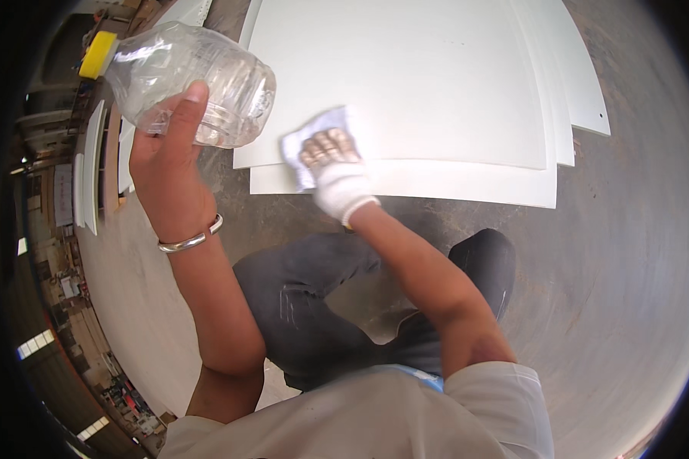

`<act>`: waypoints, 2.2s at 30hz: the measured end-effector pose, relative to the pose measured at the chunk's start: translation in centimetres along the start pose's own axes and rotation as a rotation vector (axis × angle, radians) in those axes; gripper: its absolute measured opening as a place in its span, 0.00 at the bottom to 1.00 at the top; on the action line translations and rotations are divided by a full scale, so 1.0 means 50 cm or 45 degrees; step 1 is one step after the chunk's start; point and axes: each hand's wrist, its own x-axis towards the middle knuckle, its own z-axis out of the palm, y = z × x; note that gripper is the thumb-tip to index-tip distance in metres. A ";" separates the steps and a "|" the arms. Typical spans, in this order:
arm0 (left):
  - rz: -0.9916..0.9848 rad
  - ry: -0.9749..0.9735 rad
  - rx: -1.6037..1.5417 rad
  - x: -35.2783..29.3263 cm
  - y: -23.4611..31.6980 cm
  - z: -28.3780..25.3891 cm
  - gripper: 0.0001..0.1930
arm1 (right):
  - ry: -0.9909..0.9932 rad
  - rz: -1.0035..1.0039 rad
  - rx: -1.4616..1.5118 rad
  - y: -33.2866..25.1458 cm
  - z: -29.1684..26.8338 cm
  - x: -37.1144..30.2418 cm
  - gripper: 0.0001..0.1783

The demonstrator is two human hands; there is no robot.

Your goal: The person cleans white panels using a spray bottle, a cloth, and a squeegee. They spray liquid onto the panels, wipe them with a cloth, and use a squeegee to remove excess liquid. The person handles multiple panels, stacking them after cleaning.

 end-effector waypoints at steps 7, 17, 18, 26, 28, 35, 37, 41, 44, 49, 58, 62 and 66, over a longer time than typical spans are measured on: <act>-0.004 -0.340 0.094 -0.027 -0.057 0.004 0.20 | 0.260 0.815 -0.446 0.447 -0.342 -0.394 0.39; 0.010 -0.830 0.008 -0.175 0.038 0.230 0.19 | 0.473 0.888 -0.411 0.438 -0.267 -0.407 0.39; 0.006 -0.881 -0.021 -0.181 0.043 0.239 0.19 | 0.447 0.809 -0.465 0.419 -0.251 -0.375 0.38; 0.032 -0.750 -0.019 -0.187 0.055 0.269 0.16 | 0.019 0.207 -0.678 0.165 -0.113 -0.093 0.35; 0.035 -0.715 -0.008 -0.181 0.057 0.264 0.15 | -0.313 0.134 -0.641 0.099 -0.077 -0.042 0.34; 0.060 -0.688 0.018 -0.187 0.054 0.246 0.16 | -0.617 -0.415 -0.034 -0.144 0.021 0.191 0.34; 0.102 -0.691 0.028 -0.195 0.046 0.246 0.16 | -0.641 -0.589 -0.036 -0.181 0.051 0.238 0.34; 0.151 -0.710 0.126 -0.226 0.056 0.245 0.17 | -0.492 -0.513 0.009 -0.142 0.055 0.187 0.32; 0.167 -0.799 0.103 -0.255 0.073 0.254 0.17 | -0.173 -0.382 0.116 -0.011 -0.017 0.038 0.30; 0.165 -0.946 0.058 -0.305 0.081 0.266 0.16 | -0.090 0.351 -0.515 0.295 -0.246 -0.244 0.29; 0.372 -0.664 0.217 -0.276 0.050 0.289 0.19 | 1.658 1.289 1.219 0.505 -0.536 -0.600 0.27; 0.375 -0.539 0.255 -0.192 0.039 0.294 0.23 | 1.940 1.203 1.428 0.441 -0.487 -0.592 0.24; 0.060 -0.400 0.083 -0.161 0.070 0.300 0.22 | 2.261 1.405 1.418 0.403 -0.454 -0.546 0.19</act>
